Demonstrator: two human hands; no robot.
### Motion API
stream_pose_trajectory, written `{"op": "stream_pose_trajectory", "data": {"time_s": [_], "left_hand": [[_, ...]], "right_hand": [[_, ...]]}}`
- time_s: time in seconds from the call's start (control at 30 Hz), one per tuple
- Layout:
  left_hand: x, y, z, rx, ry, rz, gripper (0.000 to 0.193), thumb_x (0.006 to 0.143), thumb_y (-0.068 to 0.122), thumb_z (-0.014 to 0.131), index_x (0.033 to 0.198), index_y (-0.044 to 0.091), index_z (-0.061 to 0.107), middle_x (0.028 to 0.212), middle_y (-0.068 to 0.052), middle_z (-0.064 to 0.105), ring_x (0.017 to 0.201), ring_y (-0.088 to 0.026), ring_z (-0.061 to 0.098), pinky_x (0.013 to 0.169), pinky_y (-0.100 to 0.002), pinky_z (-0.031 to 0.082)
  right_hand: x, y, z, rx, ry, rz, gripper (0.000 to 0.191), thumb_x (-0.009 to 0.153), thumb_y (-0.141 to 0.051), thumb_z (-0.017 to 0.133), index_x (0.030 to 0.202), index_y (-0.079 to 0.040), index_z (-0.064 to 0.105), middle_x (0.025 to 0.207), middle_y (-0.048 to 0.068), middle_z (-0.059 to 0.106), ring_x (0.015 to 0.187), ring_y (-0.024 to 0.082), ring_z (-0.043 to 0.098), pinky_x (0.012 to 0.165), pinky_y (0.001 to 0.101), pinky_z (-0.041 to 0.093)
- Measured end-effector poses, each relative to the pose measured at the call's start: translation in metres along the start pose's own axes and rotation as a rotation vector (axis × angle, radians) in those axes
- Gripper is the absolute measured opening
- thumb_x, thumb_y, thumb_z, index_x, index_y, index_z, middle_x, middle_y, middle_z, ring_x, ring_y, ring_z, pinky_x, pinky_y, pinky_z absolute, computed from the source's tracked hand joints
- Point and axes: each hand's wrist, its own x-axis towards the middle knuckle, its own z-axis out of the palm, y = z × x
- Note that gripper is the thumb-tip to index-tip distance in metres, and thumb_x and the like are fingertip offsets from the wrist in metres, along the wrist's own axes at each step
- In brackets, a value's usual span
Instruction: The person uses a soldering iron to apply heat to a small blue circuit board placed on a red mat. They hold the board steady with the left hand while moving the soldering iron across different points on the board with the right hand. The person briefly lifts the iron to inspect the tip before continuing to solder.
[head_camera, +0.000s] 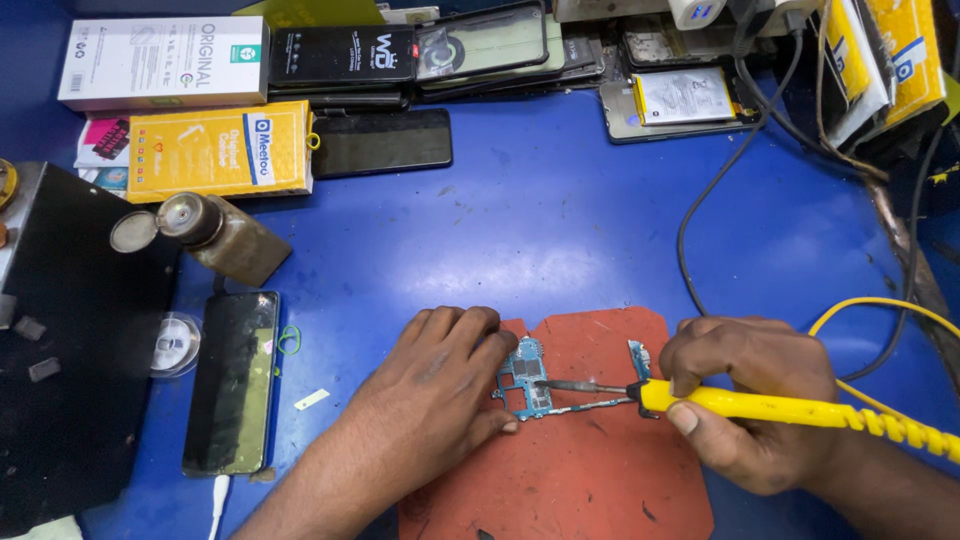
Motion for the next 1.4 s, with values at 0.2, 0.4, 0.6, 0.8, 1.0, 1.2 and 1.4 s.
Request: {"op": "stream_pose_trajectory", "data": {"time_s": [0.2, 0.4, 0.6, 0.8, 1.0, 1.2, 1.4], "left_hand": [[0.0008, 0.0003, 0.0001, -0.008, -0.006, -0.006, 0.067, 0.067, 0.034, 0.086, 0.119, 0.000, 0.061, 0.118, -0.014, 0.057, 0.113, -0.034, 0.053, 0.101, -0.045, 0.041], [0.0009, 0.0000, -0.0004, -0.010, 0.000, -0.003, 0.067, 0.067, 0.034, 0.086, 0.119, 0.000, 0.061, 0.118, -0.014, 0.057, 0.113, -0.034, 0.053, 0.100, -0.046, 0.041], [0.0012, -0.0002, 0.0001, -0.006, -0.021, -0.021, 0.067, 0.068, 0.034, 0.086, 0.120, 0.000, 0.061, 0.117, -0.014, 0.057, 0.113, -0.034, 0.053, 0.101, -0.046, 0.041], [0.0014, -0.0003, 0.0007, 0.004, -0.016, -0.019, 0.067, 0.067, 0.034, 0.086, 0.119, 0.000, 0.061, 0.118, -0.014, 0.057, 0.114, -0.034, 0.052, 0.101, -0.046, 0.041], [0.0014, -0.0001, 0.0006, 0.008, -0.019, -0.023, 0.067, 0.067, 0.034, 0.086, 0.119, 0.000, 0.061, 0.119, -0.014, 0.057, 0.115, -0.034, 0.052, 0.101, -0.046, 0.041], [0.0013, -0.0001, 0.0007, 0.010, -0.016, -0.015, 0.068, 0.066, 0.034, 0.086, 0.119, 0.000, 0.061, 0.119, -0.015, 0.057, 0.115, -0.034, 0.052, 0.101, -0.046, 0.041], [0.0018, -0.0006, 0.0001, 0.003, -0.020, -0.013, 0.068, 0.067, 0.034, 0.086, 0.120, 0.000, 0.061, 0.120, -0.015, 0.057, 0.115, -0.034, 0.052, 0.102, -0.046, 0.041]], "right_hand": [[-0.0004, 0.0004, 0.0000, -0.020, 0.006, -0.016, 0.013, 0.086, -0.013, 0.067, 0.092, -0.006, 0.058, 0.076, 0.006, 0.069, 0.063, 0.014, 0.070, 0.060, 0.0278, 0.057], [0.0002, 0.0009, 0.0009, 0.010, 0.012, -0.010, 0.013, 0.086, -0.013, 0.067, 0.093, -0.005, 0.058, 0.075, 0.005, 0.069, 0.063, 0.014, 0.067, 0.059, 0.0276, 0.057], [0.0016, 0.0013, -0.0009, 0.000, 0.000, -0.021, 0.013, 0.087, -0.013, 0.067, 0.093, -0.006, 0.057, 0.077, 0.006, 0.069, 0.064, 0.014, 0.070, 0.061, 0.0278, 0.057], [0.0010, 0.0005, -0.0012, 0.004, 0.002, 0.003, 0.013, 0.087, -0.012, 0.067, 0.093, -0.005, 0.057, 0.077, 0.006, 0.069, 0.067, 0.016, 0.068, 0.062, 0.0281, 0.058], [0.0011, 0.0007, -0.0005, -0.002, 0.007, -0.018, 0.014, 0.086, -0.012, 0.067, 0.093, -0.006, 0.057, 0.077, 0.005, 0.068, 0.066, 0.015, 0.069, 0.062, 0.0280, 0.058], [0.0005, -0.0004, -0.0003, 0.017, 0.020, -0.005, 0.013, 0.086, -0.011, 0.067, 0.093, -0.006, 0.057, 0.076, 0.005, 0.068, 0.063, 0.013, 0.068, 0.059, 0.0273, 0.056], [0.0010, 0.0000, -0.0014, 0.007, 0.017, -0.011, 0.014, 0.086, -0.011, 0.067, 0.093, -0.005, 0.058, 0.076, 0.005, 0.068, 0.061, 0.013, 0.068, 0.059, 0.0270, 0.056]]}}
